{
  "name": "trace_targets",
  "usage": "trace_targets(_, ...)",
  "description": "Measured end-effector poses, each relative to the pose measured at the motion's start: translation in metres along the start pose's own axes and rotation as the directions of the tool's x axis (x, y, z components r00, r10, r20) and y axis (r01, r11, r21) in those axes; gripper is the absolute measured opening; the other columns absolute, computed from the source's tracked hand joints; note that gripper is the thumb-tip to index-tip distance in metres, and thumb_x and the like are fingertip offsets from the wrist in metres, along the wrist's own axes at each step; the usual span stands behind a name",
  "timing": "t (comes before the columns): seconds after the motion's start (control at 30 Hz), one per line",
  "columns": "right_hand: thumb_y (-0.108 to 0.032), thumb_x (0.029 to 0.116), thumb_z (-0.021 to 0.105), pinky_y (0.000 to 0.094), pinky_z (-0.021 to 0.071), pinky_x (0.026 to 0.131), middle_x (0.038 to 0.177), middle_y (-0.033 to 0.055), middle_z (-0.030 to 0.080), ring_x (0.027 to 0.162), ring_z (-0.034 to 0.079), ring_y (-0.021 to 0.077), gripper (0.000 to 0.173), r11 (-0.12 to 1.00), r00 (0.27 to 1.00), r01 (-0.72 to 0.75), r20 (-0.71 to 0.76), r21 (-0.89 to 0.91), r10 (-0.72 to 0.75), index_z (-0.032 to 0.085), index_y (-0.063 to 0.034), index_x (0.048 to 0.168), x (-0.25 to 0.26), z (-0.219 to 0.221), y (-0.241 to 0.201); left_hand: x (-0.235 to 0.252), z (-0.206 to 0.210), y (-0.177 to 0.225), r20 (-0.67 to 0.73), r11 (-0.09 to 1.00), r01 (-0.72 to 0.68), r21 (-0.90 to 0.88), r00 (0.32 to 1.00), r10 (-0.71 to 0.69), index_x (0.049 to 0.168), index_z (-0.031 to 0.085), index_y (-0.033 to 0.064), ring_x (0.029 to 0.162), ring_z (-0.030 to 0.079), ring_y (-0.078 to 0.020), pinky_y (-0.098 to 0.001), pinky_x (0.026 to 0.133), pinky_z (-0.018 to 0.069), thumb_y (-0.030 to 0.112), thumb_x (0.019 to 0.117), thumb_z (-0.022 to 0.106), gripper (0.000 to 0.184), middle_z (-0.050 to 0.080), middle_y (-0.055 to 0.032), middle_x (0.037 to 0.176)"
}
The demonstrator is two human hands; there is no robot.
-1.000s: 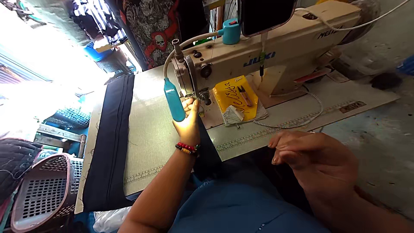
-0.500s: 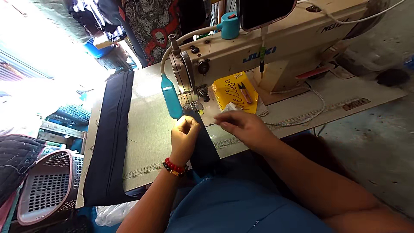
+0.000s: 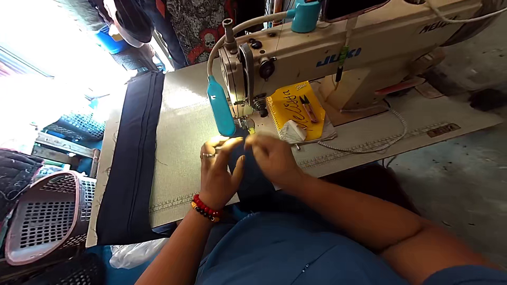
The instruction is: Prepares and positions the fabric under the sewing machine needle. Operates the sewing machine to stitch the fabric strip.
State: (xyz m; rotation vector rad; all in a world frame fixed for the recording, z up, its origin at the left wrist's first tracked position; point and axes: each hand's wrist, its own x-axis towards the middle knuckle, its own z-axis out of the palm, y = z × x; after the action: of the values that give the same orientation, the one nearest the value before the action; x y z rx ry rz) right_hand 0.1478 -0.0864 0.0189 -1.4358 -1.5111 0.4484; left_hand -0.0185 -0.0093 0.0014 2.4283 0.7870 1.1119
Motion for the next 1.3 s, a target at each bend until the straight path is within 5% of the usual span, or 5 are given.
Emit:
trace_targets(0.1,-0.007,0.0937,0.051,0.0424,0.0577,0.067,0.081,0.0103,0.073,0.074,0.072,0.0243,0.025,0.956,0.95,0.246,0.237,-0.158,-0.205,0.075,-0.0046,0.101,-0.043,-0.007,0.011,0.0,-0.004,-0.01,0.074,0.958,-0.231,0.167,0.972,0.222,0.116,0.076,0.0239,0.136,0.046,-0.0291,-0.0485,0.114,0.0315,0.033,0.0985,0.066,0.022,0.058,-0.0097,0.139)
trace_targets(0.73,-0.02,0.1046,0.057,0.0527,0.0532,0.093,0.103,0.0197,0.073,0.101,0.07,0.0327,0.027,0.918,0.94,-0.262,0.135,-0.297,0.312,0.07,0.0023,0.112,0.09,-0.014,0.065,0.043,0.01,-0.031,-0.103,0.81,-0.018,0.586,0.99,0.096,0.116,0.074,0.0144,0.13,0.051,-0.0344,-0.0487,0.11,0.033,0.029,0.0995,0.06,0.026,0.064,-0.0146,0.13)
trace_targets(0.93,-0.012,0.1019,0.056,0.0467,0.059,0.07,0.089,0.0081,0.073,0.079,0.071,0.0223,0.02,0.949,0.965,0.035,0.258,-0.314,0.049,0.075,-0.0071,0.105,0.019,-0.047,0.025,0.029,0.021,-0.02,0.135,0.931,-0.196,0.309,0.978,0.161,0.131,0.071,0.018,0.132,0.055,-0.0371,-0.057,0.106,0.0408,0.022,0.0997,0.056,0.035,0.062,-0.0142,0.141)
trace_targets(1.1,-0.015,0.1025,0.055,0.0308,0.0573,0.075,0.09,0.0063,0.074,0.08,0.069,0.0109,0.023,0.997,0.911,-0.038,0.407,-0.072,0.064,0.076,-0.0055,0.104,-0.038,-0.071,0.03,0.019,0.017,0.001,0.409,0.929,-0.363,-0.073,0.838,0.36,0.106,0.075,0.0105,0.144,0.047,-0.0322,-0.0614,0.123,0.0253,0.026,0.1014,0.057,0.025,0.069,-0.0081,0.131)
trace_targets(1.3,-0.018,0.1051,0.054,0.0138,0.048,0.069,0.088,0.0007,0.069,0.075,0.057,-0.0039,0.024,0.977,0.846,-0.144,0.532,0.154,0.041,0.073,-0.0019,0.103,-0.038,-0.093,0.028,0.006,0.008,0.02,0.384,0.907,-0.138,-0.397,0.873,0.3,0.101,0.072,0.0072,0.091,0.065,-0.0131,-0.0315,0.087,0.0516,0.019,0.1039,0.057,0.019,0.071,-0.0043,0.091)
